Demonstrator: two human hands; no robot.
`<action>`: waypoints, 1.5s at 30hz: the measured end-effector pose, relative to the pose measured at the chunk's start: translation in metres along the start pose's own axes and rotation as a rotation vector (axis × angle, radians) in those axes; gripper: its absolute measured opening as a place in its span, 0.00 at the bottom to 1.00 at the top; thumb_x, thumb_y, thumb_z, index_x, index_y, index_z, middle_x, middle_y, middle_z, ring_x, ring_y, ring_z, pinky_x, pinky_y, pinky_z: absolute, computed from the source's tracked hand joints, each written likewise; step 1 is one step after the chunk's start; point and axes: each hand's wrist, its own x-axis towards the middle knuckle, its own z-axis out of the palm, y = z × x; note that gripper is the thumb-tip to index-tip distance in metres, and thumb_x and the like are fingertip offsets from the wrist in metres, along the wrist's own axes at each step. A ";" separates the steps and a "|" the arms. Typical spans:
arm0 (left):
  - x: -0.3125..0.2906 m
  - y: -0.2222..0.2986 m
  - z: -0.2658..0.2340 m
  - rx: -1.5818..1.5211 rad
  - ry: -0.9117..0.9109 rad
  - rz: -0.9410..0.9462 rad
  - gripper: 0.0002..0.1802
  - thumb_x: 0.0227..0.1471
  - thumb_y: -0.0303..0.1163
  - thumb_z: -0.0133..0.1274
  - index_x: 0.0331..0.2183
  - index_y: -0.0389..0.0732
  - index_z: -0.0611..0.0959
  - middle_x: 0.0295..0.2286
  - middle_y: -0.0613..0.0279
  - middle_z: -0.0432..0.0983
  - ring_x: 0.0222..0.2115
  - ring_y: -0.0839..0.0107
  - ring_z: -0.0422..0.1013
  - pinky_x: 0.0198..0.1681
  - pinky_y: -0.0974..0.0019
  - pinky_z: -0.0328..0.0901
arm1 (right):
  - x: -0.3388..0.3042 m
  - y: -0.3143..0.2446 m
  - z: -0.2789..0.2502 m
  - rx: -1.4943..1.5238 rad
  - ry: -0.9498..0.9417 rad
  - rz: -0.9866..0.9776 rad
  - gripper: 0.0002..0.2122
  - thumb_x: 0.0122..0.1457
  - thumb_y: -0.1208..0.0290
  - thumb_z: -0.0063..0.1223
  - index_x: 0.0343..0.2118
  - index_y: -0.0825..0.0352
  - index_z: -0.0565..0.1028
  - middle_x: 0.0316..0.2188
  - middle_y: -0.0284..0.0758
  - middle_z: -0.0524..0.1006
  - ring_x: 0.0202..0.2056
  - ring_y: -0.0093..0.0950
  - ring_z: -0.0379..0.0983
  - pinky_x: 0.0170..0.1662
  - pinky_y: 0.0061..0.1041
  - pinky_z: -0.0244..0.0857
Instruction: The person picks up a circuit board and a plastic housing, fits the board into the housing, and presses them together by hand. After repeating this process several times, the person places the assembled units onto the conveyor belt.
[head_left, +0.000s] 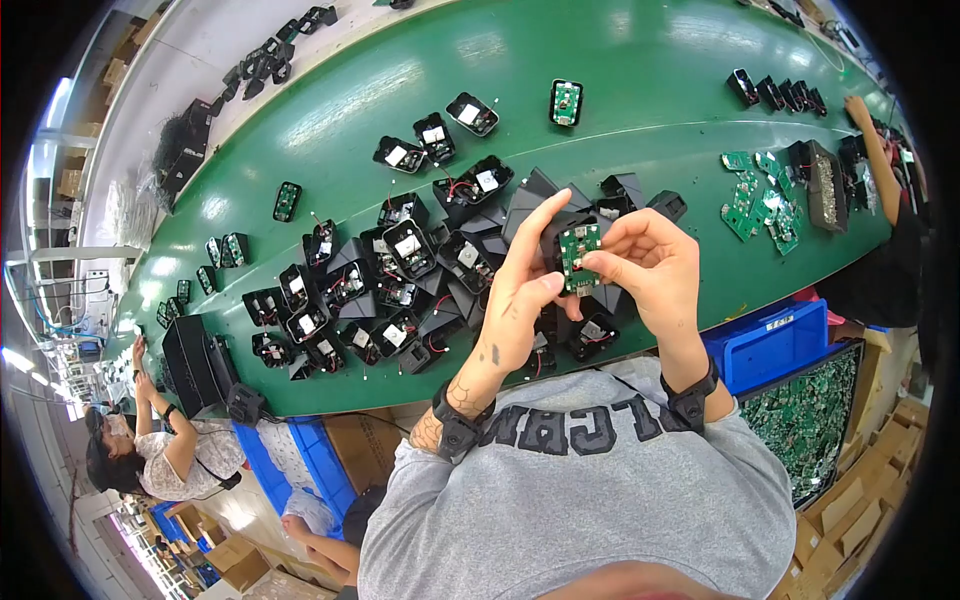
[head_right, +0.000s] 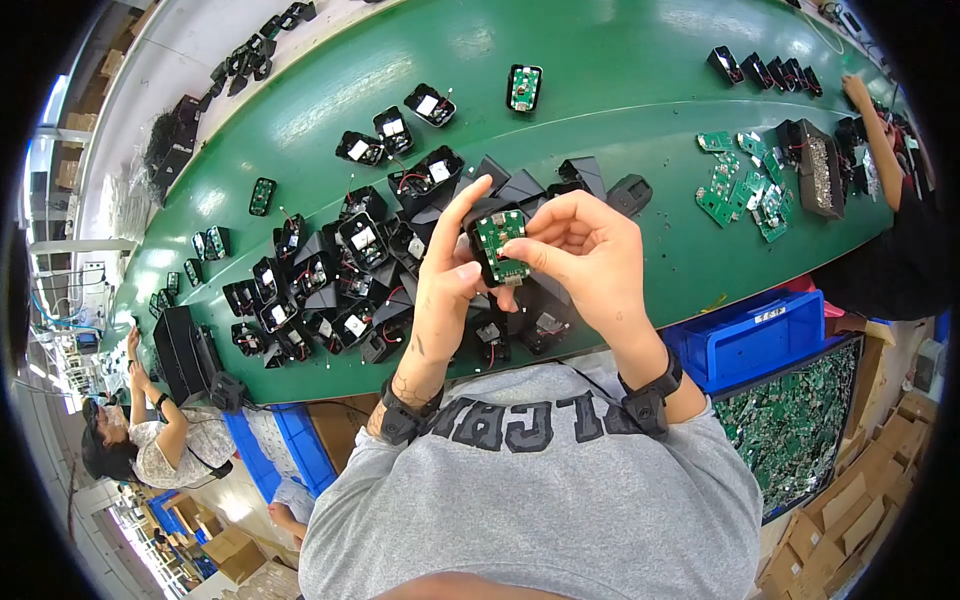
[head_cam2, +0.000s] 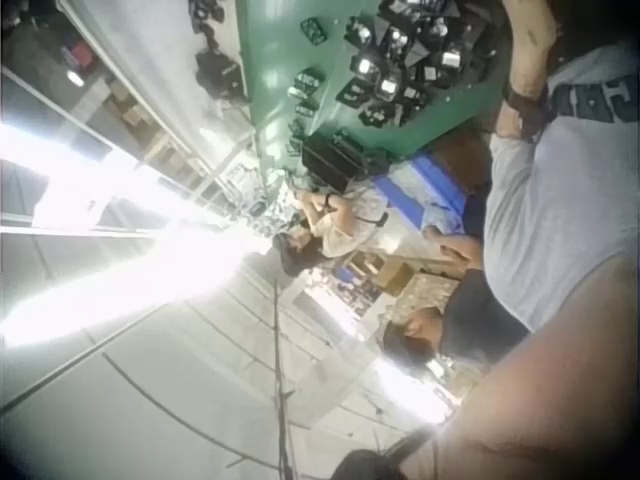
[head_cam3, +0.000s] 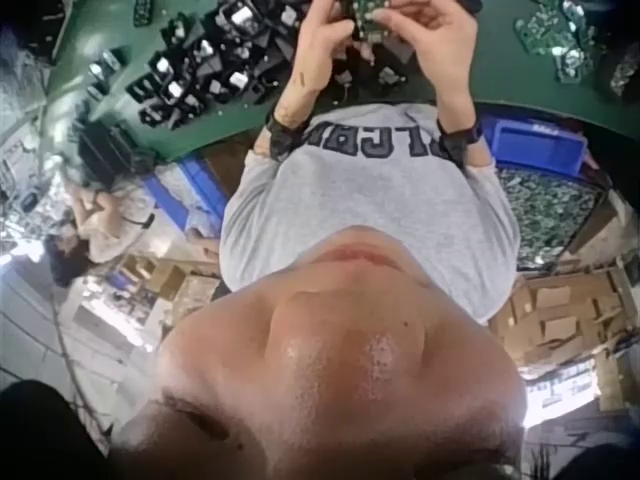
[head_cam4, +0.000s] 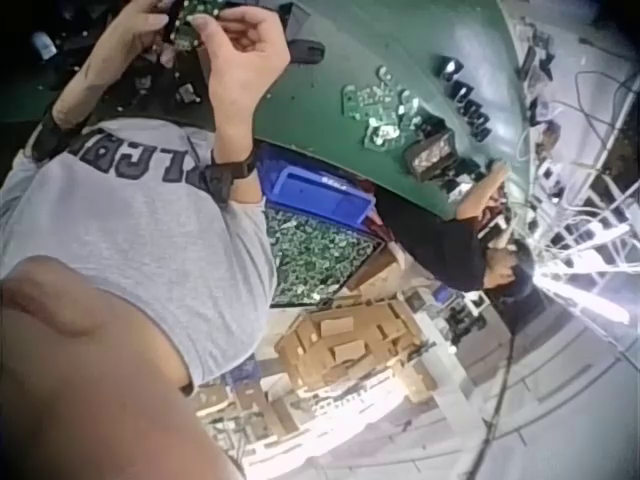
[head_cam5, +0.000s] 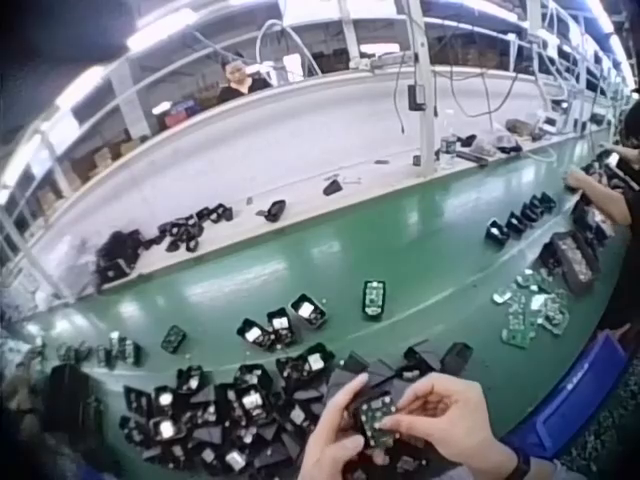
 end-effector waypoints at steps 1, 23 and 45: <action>-0.001 0.000 -0.001 0.026 -0.047 0.036 0.34 0.53 0.23 0.43 0.61 0.46 0.56 0.38 0.60 0.71 0.29 0.77 0.70 0.30 0.74 0.68 | 0.001 0.000 -0.001 -0.031 -0.023 0.004 0.08 0.47 0.83 0.62 0.28 0.70 0.73 0.26 0.35 0.78 0.26 0.20 0.75 0.28 0.16 0.69; 0.003 -0.027 0.009 0.738 0.111 0.530 0.29 0.56 0.21 0.44 0.58 0.39 0.56 0.45 0.48 0.68 0.36 0.60 0.74 0.40 0.64 0.68 | 0.008 0.007 0.005 0.111 -0.281 0.005 0.20 0.53 0.81 0.57 0.51 0.72 0.69 0.41 0.37 0.76 0.42 0.23 0.73 0.46 0.23 0.68; 0.104 0.039 -0.242 1.389 0.468 -0.098 0.30 0.45 0.39 0.61 0.48 0.36 0.72 0.30 0.52 0.76 0.25 0.71 0.74 0.26 0.68 0.70 | 0.187 0.029 -0.128 -0.764 0.222 -0.366 0.18 0.53 0.65 0.59 0.45 0.68 0.76 0.43 0.41 0.77 0.46 0.30 0.73 0.50 0.27 0.64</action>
